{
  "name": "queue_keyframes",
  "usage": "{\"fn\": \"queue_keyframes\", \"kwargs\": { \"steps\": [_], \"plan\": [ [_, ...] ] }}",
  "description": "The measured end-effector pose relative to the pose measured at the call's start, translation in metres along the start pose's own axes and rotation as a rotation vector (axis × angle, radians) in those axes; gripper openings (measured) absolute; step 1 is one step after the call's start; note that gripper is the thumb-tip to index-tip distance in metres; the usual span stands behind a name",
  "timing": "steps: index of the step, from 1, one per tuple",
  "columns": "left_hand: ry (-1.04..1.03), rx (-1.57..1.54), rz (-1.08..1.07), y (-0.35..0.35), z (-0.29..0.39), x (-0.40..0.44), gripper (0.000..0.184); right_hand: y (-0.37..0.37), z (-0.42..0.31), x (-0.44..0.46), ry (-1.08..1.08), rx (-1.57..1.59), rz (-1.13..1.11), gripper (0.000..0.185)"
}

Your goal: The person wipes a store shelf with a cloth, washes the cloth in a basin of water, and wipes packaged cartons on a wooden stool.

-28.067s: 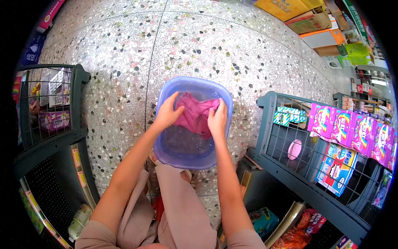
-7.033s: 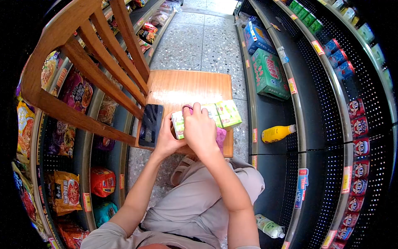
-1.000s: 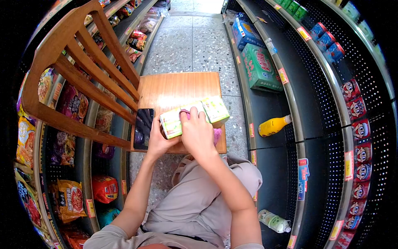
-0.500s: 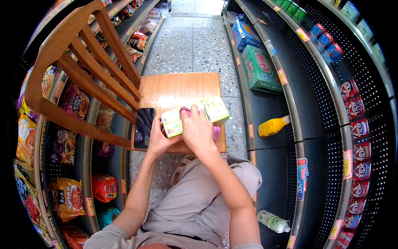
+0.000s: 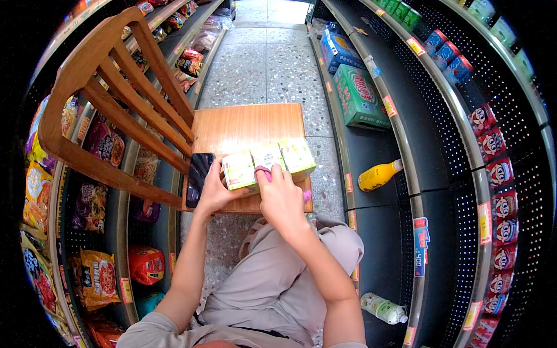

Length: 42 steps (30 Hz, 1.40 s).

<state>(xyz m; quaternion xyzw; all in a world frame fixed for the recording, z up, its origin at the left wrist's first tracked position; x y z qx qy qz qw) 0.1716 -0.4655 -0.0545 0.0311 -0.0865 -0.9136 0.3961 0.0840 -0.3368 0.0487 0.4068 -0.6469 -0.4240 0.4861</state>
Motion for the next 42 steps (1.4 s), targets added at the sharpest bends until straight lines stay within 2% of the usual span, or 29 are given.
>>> {"fn": "queue_keyframes", "kwargs": {
  "steps": [8,14,17,20,26,29,35,36,39,42],
  "plan": [
    [0.058,-0.001,-0.118,-0.001,0.014,0.006,0.100,0.007,-0.004,-0.010,0.021,-0.037,-0.015,0.037],
    [-0.017,-0.081,-0.096,-0.001,0.012,0.002,0.112,0.008,-0.002,-0.010,0.002,-0.063,-0.004,0.039],
    [-0.155,0.217,-0.045,0.003,0.029,-0.003,0.118,0.008,-0.001,-0.009,0.002,-0.066,-0.001,0.038],
    [-0.239,0.298,0.032,0.004,0.051,-0.008,0.115,0.009,0.001,-0.005,-0.027,-0.052,-0.010,0.038],
    [-0.382,0.746,0.174,-0.017,0.083,-0.015,0.085,0.005,0.003,0.012,-0.008,-0.070,-0.030,0.030],
    [-0.396,0.761,0.187,-0.020,0.083,-0.019,0.073,0.004,0.006,0.020,0.005,-0.082,-0.037,0.027],
    [-0.405,0.697,0.251,-0.028,0.076,-0.030,0.062,-0.002,0.008,0.028,0.004,-0.096,-0.028,0.024],
    [-0.416,0.683,0.273,-0.029,0.083,-0.034,0.053,-0.004,0.009,0.028,0.003,-0.104,-0.024,0.024],
    [-0.458,0.622,0.233,-0.041,0.084,-0.040,0.044,-0.009,0.016,0.033,-0.020,-0.092,-0.016,0.034],
    [-0.466,0.613,0.266,-0.045,0.085,-0.045,0.038,-0.013,0.022,0.044,-0.049,-0.100,-0.044,0.033]
  ]
}}
Point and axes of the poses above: each hand's wrist, its own x-axis towards the middle knuckle, its own y-axis out of the back of the hand, z = x × y, the point moved 10 cm from there along x, towards the middle knuckle, and after that the axes turned 8 degrees about y, right-handed, at the moved point
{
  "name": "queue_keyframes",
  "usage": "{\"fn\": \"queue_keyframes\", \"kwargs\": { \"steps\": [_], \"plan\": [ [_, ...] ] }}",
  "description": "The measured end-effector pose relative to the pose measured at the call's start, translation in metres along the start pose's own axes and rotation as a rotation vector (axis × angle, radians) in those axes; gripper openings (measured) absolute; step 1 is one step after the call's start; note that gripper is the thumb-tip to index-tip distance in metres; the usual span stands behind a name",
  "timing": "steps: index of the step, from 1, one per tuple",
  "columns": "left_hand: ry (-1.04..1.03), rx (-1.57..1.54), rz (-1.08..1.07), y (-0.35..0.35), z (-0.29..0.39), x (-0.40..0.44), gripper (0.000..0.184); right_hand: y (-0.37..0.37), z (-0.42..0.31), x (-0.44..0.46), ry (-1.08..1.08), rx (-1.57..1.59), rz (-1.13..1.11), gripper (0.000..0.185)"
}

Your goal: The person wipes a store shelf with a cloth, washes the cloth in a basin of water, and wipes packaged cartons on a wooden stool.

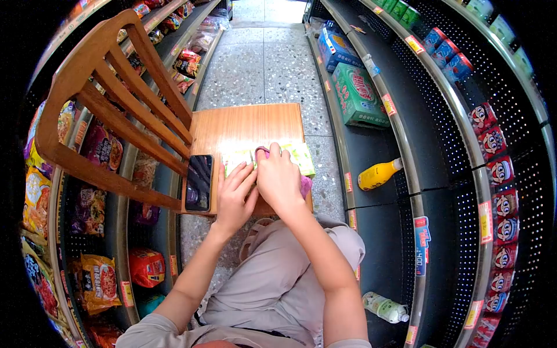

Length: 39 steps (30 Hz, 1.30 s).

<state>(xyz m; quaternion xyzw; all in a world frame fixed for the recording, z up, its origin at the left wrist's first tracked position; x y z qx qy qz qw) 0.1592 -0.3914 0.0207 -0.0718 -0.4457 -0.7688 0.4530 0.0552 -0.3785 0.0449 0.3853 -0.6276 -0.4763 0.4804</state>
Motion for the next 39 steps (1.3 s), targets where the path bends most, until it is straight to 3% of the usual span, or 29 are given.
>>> {"fn": "queue_keyframes", "kwargs": {
  "steps": [9,39],
  "plan": [
    [0.018,-0.034,0.026,0.002,-0.002,-0.002,0.037,0.001,0.002,-0.004,0.013,0.031,0.022,0.024],
    [0.013,-0.006,0.054,-0.001,-0.003,-0.004,0.036,0.024,0.001,-0.055,0.003,0.099,0.069,0.032]
  ]
}}
Point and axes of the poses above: each hand's wrist, its own x-axis towards the middle knuckle, its own y-axis out of the back of the hand, z = x × y, the point moved 10 cm from there along x, towards the middle knuckle, and after that the axes turned 8 degrees about y, right-handed, at the moved point
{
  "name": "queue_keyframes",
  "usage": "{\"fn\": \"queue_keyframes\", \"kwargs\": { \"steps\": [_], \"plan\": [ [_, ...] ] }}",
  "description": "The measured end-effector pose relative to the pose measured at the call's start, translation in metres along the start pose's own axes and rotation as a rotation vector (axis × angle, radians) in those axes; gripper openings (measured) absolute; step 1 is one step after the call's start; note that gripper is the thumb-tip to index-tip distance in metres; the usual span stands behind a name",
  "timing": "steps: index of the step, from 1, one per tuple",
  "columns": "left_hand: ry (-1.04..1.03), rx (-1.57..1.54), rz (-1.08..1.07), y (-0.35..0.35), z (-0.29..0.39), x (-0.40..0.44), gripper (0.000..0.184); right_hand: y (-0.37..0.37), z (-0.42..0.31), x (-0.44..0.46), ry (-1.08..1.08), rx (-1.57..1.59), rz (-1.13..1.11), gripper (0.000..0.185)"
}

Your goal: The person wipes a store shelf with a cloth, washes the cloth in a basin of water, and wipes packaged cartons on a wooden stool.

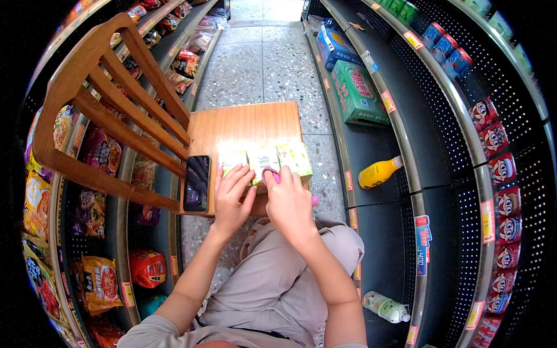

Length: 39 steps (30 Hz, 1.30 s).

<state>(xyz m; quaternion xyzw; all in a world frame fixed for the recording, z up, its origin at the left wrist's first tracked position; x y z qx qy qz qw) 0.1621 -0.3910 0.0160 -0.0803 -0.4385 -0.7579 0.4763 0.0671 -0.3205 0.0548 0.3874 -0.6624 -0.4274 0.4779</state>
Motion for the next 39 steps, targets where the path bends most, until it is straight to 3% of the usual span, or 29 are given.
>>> {"fn": "queue_keyframes", "kwargs": {
  "steps": [3,21,39],
  "plan": [
    [0.000,-0.003,-0.002,0.000,0.001,0.000,0.036,-0.008,0.006,0.006,-0.054,-0.020,-0.004,0.037],
    [-0.002,-0.002,-0.005,0.000,0.001,0.001,0.036,-0.021,0.021,0.052,-0.017,-0.056,-0.044,0.024],
    [0.017,-0.024,-0.012,0.000,-0.001,-0.001,0.035,-0.017,0.028,0.039,-0.094,-0.059,-0.073,0.022]
  ]
}}
Point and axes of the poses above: each hand's wrist, its own x-axis towards the middle knuckle, its own y-axis out of the back of the hand, z = x × y, the point moved 10 cm from there along x, towards the middle knuckle, and after that the axes turned 8 degrees about y, right-handed, at the moved point
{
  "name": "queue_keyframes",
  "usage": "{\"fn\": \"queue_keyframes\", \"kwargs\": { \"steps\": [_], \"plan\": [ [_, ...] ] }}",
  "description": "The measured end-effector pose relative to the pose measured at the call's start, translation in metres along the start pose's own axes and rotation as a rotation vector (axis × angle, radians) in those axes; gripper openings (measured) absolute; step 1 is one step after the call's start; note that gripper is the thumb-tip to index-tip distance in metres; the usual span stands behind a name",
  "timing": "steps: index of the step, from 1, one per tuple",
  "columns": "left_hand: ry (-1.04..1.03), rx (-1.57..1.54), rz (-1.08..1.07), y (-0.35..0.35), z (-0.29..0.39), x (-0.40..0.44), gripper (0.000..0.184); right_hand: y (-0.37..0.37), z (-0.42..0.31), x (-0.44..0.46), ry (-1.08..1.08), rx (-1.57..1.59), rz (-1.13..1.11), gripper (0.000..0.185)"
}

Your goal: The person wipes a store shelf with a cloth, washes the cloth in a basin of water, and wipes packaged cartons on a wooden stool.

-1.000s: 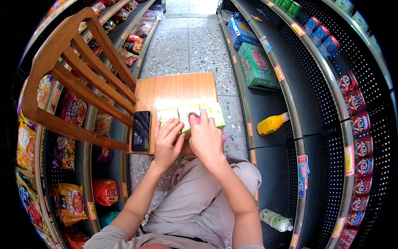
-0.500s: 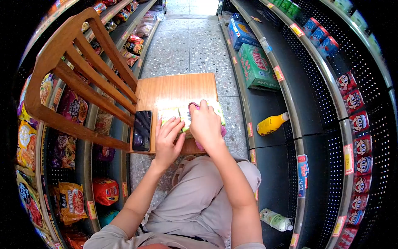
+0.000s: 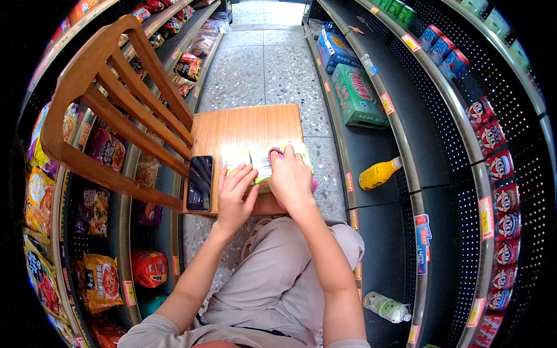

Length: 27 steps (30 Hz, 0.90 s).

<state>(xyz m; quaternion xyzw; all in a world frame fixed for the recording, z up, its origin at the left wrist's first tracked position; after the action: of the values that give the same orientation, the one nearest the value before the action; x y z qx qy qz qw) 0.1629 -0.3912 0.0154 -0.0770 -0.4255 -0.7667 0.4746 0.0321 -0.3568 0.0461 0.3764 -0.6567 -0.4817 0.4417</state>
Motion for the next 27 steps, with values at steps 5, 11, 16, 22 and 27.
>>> {"fn": "queue_keyframes", "kwargs": {
  "steps": [5,11,16,22,27],
  "plan": [
    [-0.009,0.006,0.009,0.000,0.001,-0.001,0.035,0.005,-0.002,-0.014,0.019,0.024,0.004,0.024],
    [-0.015,0.020,0.009,0.000,0.002,-0.001,0.035,0.008,-0.001,-0.033,0.003,0.040,0.043,0.031],
    [-0.013,0.022,0.017,0.001,0.003,0.000,0.034,0.013,-0.002,-0.047,-0.013,0.044,0.062,0.032],
    [-0.014,0.032,0.019,0.001,0.003,0.000,0.034,0.017,0.004,-0.058,-0.006,0.060,0.085,0.031],
    [-0.013,0.035,0.022,0.000,0.003,0.000,0.034,0.017,0.008,-0.059,-0.011,0.079,0.059,0.032]
  ]
}}
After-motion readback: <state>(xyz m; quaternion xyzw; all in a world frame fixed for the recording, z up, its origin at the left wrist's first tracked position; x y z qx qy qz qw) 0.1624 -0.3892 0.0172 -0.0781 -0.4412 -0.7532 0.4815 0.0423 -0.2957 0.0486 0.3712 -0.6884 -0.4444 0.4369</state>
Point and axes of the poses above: each hand's wrist, its own x-axis towards the middle knuckle, its own y-axis out of the back of the hand, z = x × y, the point moved 10 cm from there along x, towards the middle knuckle, and after that the axes turned 8 degrees about y, right-handed, at the moved point
